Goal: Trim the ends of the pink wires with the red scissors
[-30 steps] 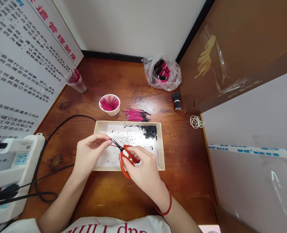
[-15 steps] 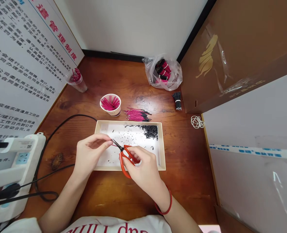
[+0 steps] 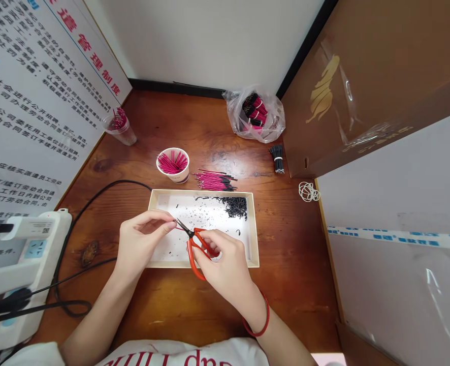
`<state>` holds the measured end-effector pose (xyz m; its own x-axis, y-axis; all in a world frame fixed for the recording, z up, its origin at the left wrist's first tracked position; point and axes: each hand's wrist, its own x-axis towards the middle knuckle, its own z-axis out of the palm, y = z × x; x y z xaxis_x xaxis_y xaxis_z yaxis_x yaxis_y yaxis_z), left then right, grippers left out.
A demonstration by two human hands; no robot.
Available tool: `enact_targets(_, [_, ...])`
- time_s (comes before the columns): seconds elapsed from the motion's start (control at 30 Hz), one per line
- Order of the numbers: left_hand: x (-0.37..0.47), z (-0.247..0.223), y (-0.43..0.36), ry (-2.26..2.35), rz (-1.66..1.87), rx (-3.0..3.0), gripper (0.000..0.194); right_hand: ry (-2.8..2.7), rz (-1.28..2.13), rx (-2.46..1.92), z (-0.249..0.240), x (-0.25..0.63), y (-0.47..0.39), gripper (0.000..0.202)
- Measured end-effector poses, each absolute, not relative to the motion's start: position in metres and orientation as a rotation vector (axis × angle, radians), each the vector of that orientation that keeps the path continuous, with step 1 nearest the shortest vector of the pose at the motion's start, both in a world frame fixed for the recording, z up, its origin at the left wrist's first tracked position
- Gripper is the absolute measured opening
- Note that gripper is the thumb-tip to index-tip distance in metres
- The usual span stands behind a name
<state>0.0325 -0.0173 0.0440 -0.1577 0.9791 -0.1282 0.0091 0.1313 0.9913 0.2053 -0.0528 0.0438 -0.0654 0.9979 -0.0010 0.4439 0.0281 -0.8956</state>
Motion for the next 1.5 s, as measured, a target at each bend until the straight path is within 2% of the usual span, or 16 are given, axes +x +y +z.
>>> enact_targets(1.5, [0.0314, 0.0413, -0.0181, 1.382, 1.197, 1.076, 0.006, -1.632, 0.961, -1.494, 0.0446, 0.2062, -0.0517, 0.009])
